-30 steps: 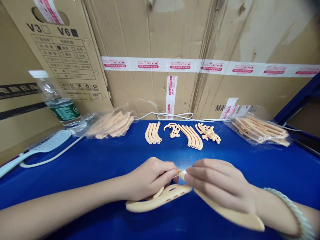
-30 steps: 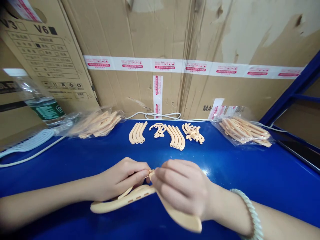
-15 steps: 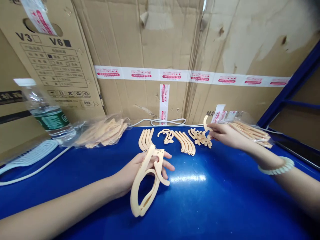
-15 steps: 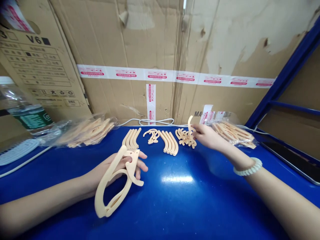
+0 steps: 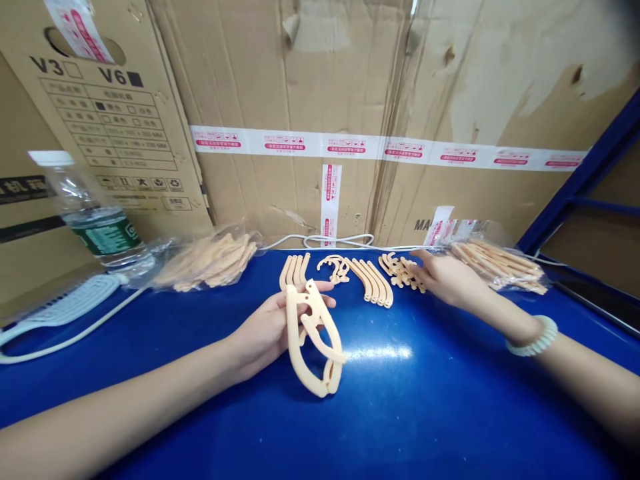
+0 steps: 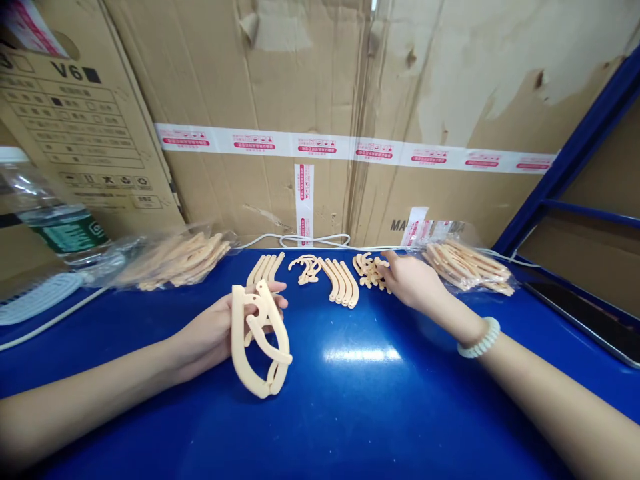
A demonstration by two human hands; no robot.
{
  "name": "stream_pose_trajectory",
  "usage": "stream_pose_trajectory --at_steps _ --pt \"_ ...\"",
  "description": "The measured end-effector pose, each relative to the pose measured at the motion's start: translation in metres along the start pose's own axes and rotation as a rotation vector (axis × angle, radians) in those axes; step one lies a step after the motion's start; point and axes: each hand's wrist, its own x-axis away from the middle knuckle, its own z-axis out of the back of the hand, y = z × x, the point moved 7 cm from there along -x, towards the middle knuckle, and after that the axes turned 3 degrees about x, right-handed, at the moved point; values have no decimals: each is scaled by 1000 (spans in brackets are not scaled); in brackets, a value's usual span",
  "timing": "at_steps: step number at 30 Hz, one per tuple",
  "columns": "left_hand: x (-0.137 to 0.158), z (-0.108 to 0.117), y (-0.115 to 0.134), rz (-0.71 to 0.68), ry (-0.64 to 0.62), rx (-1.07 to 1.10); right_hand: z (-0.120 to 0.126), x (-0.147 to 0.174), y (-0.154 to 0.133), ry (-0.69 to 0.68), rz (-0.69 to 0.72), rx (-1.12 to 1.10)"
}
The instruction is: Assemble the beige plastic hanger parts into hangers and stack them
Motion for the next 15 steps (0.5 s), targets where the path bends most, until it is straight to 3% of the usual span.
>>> stream_pose_trajectory --at_steps 2,4,8,11,15 --pt "0 2 0 2 20 17 13 11 -32 63 112 -34" --pt "0 1 0 -1 14 30 34 33 -82 221 407 -176" --pt "1 -1 0 -7 0 4 50 94 -167 294 915 -131" --pt "3 -3 0 4 16 -6 45 118 -192 271 1052 -102" --pt "5 -4 1 58 54 87 35 117 -192 266 1038 -121"
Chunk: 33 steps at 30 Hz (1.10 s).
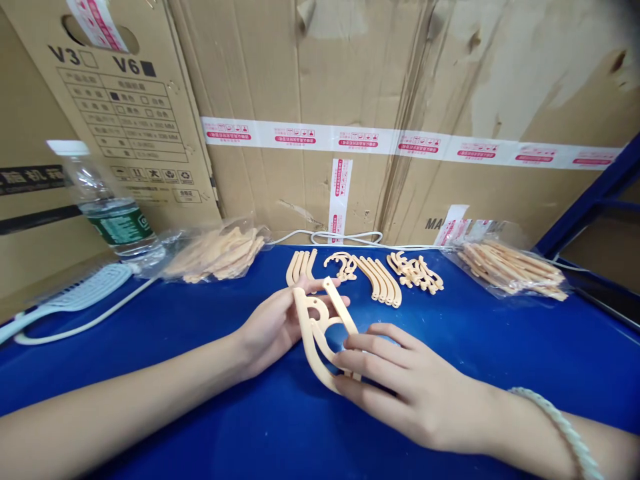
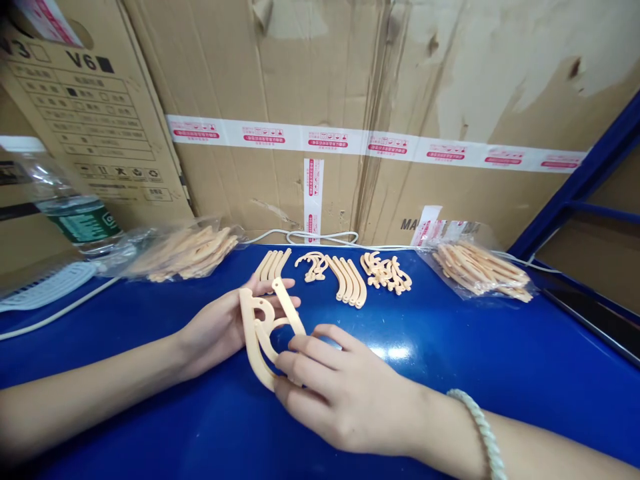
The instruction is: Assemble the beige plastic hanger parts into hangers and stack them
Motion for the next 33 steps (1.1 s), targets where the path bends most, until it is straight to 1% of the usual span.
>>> stream_pose_trajectory --at_steps 2,4,10,13,19,25,28,33 --pt "0 -2 -1 20 -33 38 -3 1 5 -7 -26 -5" --pt "1 -6 -1 -5 -85 -11 -3 2 7 -2 -38 -6" --pt "6 -16 -4 -192 -188 -511 -3 3 10 22 -66 -12" --pt "7 -17 -6 -223 -197 -618 -2 3 11 39 -63 -8" --pt "7 -16 -4 -271 -190 -680 -3 5 11 18 -41 -29" --pt "7 -14 -3 -252 -142 -702 -1 8 13 57 -19 117" --pt "6 -12 -4 -237 -129 -651 -3 10 17 57 -64 154" --pt "6 -9 -8 -237 -161 -430 -9 12 22 43 -138 141"
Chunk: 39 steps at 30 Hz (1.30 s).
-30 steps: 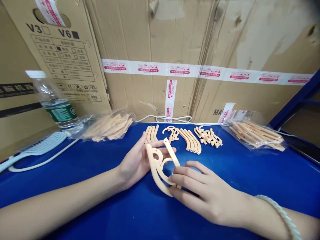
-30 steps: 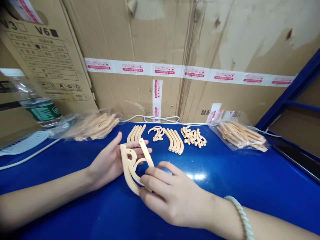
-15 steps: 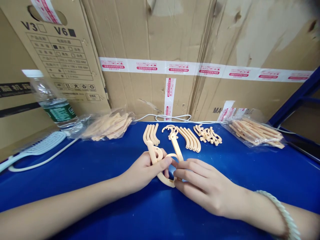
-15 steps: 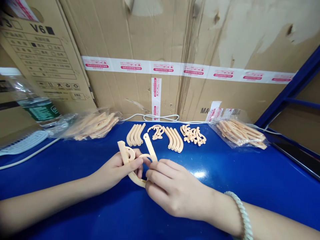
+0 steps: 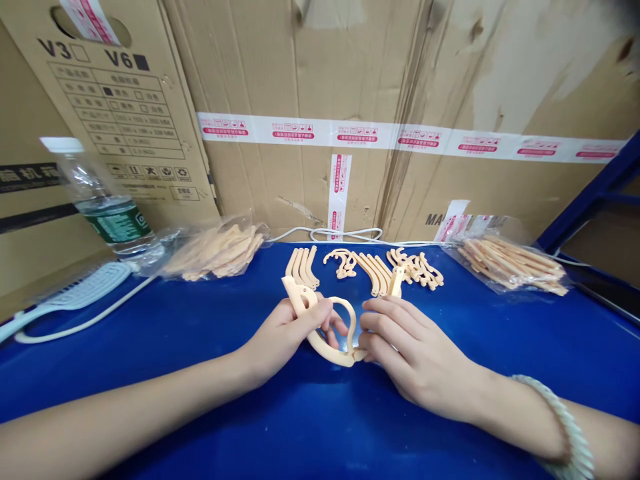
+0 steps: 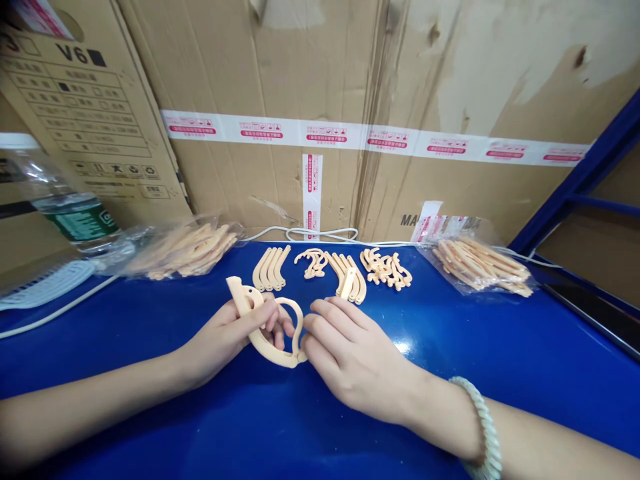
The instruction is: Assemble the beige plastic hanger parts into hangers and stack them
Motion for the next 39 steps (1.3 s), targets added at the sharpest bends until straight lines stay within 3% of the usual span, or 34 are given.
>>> stream_pose_trajectory --at_steps 9,20,25,27,32,35,39 --pt "0 -2 1 -10 -35 51 -16 2 8 -193 -83 1" --pt "-3 1 0 71 56 91 -7 -1 1 -120 -39 7" --pt "-5 9 -3 138 140 210 13 -3 -6 33 57 107" --pt "-4 13 -4 153 173 244 23 -2 4 85 1 62" --pt "-4 13 -3 143 176 247 41 8 71 170 -407 -30" --pt "-4 12 -2 134 179 250 34 13 97 46 -413 -7" --pt "-5 10 -1 132 172 242 10 23 111 -107 -360 -99"
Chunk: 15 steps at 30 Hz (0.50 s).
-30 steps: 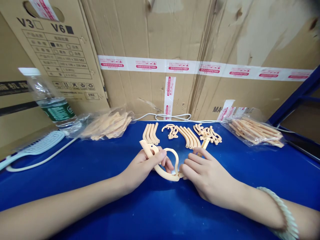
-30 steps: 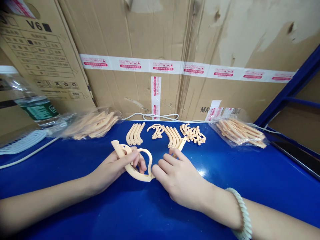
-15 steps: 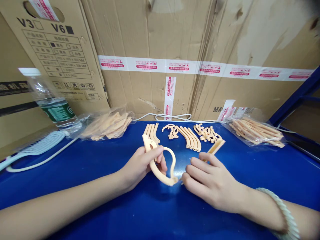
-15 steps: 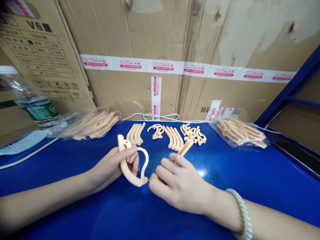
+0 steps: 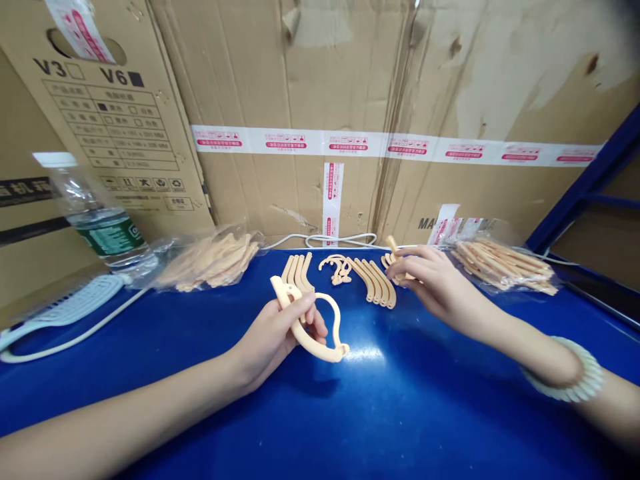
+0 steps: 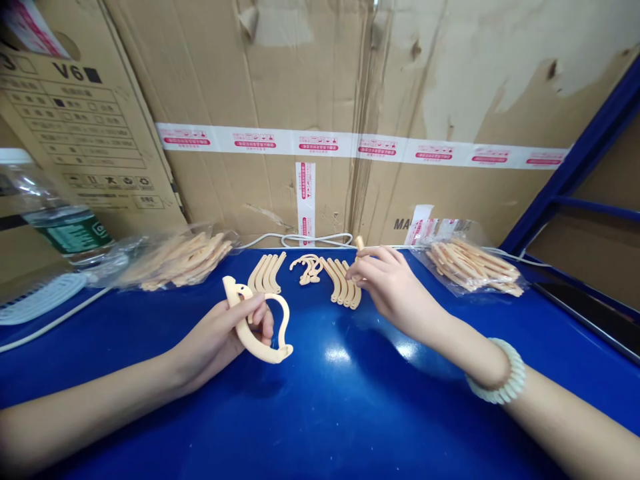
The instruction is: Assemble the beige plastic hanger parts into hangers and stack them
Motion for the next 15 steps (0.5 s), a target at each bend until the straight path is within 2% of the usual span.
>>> stream_pose_trajectory --at_steps 5,9,15 --pt "0 0 0 2 3 -14 -27 5 6 -172 -9 80" --pt "1 1 0 5 0 -21 -31 6 8 -237 -25 132" --pt "1 1 0 8 -9 -6 -32 7 9 -345 -36 1"
